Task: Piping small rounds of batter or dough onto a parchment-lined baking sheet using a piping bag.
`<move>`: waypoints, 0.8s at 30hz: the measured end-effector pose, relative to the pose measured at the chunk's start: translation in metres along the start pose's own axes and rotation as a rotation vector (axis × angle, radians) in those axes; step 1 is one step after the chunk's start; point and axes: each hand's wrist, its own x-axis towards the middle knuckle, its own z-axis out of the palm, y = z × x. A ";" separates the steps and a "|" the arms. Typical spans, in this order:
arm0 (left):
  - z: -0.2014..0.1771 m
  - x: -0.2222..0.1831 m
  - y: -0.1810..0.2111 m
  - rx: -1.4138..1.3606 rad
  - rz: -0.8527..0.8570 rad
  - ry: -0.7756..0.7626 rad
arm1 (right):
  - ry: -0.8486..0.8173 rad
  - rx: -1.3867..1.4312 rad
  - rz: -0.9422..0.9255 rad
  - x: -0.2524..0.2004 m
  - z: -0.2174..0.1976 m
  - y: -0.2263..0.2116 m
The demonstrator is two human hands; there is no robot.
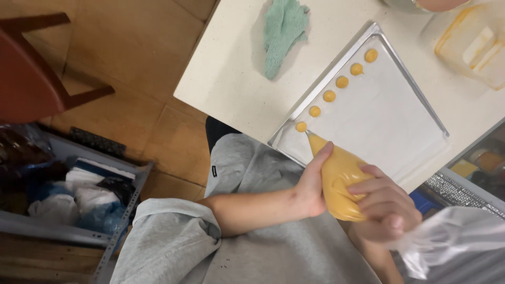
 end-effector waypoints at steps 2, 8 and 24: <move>0.006 -0.007 -0.007 0.026 0.023 0.017 | -0.032 0.027 -0.024 -0.017 -0.039 0.012; 0.009 -0.010 -0.031 0.068 0.060 -0.065 | 0.074 0.269 -0.034 -0.076 -0.085 0.025; -0.045 -0.010 -0.093 0.257 0.080 0.177 | -0.264 0.346 0.033 -0.127 -0.089 0.004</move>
